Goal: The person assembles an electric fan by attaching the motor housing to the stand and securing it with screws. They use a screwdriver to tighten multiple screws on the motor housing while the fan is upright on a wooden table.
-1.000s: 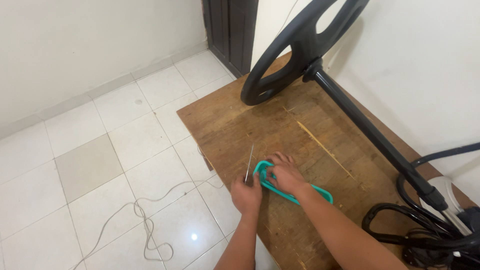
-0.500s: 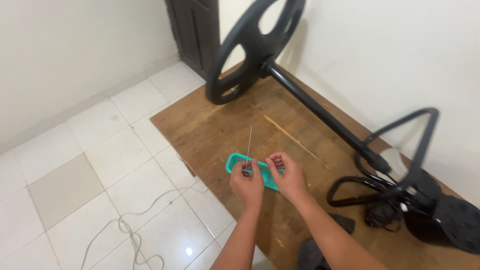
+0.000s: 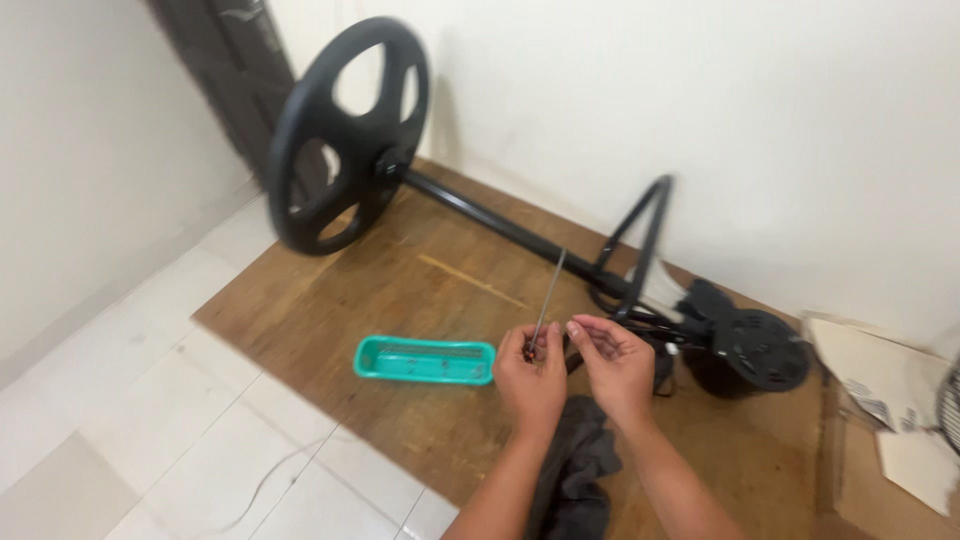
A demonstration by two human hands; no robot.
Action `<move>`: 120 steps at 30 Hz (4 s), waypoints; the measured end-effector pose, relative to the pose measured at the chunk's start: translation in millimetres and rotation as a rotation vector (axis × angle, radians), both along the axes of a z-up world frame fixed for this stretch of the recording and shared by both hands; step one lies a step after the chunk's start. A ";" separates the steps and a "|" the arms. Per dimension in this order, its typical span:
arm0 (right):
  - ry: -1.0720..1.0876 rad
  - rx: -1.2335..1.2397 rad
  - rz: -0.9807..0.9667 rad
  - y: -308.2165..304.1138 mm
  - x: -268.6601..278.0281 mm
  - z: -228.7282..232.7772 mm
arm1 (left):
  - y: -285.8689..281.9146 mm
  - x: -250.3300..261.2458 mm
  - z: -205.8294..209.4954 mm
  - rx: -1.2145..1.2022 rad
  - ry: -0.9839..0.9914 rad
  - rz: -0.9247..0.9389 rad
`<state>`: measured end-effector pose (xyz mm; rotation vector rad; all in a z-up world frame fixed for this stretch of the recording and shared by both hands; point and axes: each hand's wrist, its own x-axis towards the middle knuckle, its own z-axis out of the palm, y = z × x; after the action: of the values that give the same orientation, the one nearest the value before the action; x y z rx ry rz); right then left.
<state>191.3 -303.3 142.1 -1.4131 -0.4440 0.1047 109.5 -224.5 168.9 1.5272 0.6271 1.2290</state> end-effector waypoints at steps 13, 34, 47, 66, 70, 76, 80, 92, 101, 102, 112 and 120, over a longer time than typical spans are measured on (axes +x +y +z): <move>0.135 -0.098 -0.325 -182.4 55.4 -59.2 | -127.1 60.1 -36.0 -0.089 0.281 -0.512; -0.258 -0.793 -0.269 -210.9 203.4 12.2 | -124.3 198.7 -106.1 -0.151 0.549 -0.503; -0.148 -1.223 -0.031 -181.6 274.1 -18.3 | -105.1 240.8 -115.0 -0.213 0.590 -0.607; -0.281 -1.290 -0.028 -171.8 259.7 -1.6 | -95.7 233.2 -103.7 -0.216 0.682 -0.619; -0.308 -1.339 -0.077 -170.8 257.8 -5.7 | -95.2 233.5 -99.3 -0.256 0.663 -0.669; -0.388 -1.313 -0.124 -172.9 256.3 -11.5 | -91.3 230.3 -95.6 -0.185 0.672 -0.658; -0.397 -1.318 -0.129 -172.8 257.3 -16.4 | -88.0 229.7 -98.0 -0.151 0.647 -0.661; -0.439 -1.244 -0.136 -174.2 255.5 -26.0 | -83.3 218.0 -52.9 0.091 0.810 -0.703; -0.165 -1.195 -0.140 -177.1 260.3 -27.5 | -80.1 213.5 -2.7 0.450 0.820 -0.684; -0.105 -1.195 -0.141 -177.8 261.1 -28.4 | -80.2 213.8 3.8 0.478 0.801 -0.677; -0.053 -1.101 -0.112 -181.5 264.6 -32.6 | -83.9 226.0 47.8 0.400 0.345 -0.735; -0.023 -1.080 -0.116 -180.1 261.9 -26.7 | -92.1 237.8 46.8 0.344 0.380 -0.799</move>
<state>453.1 -483.5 115.3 -2.4977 -0.3217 0.2578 347.3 -316.6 215.7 2.0415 -0.0062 0.4433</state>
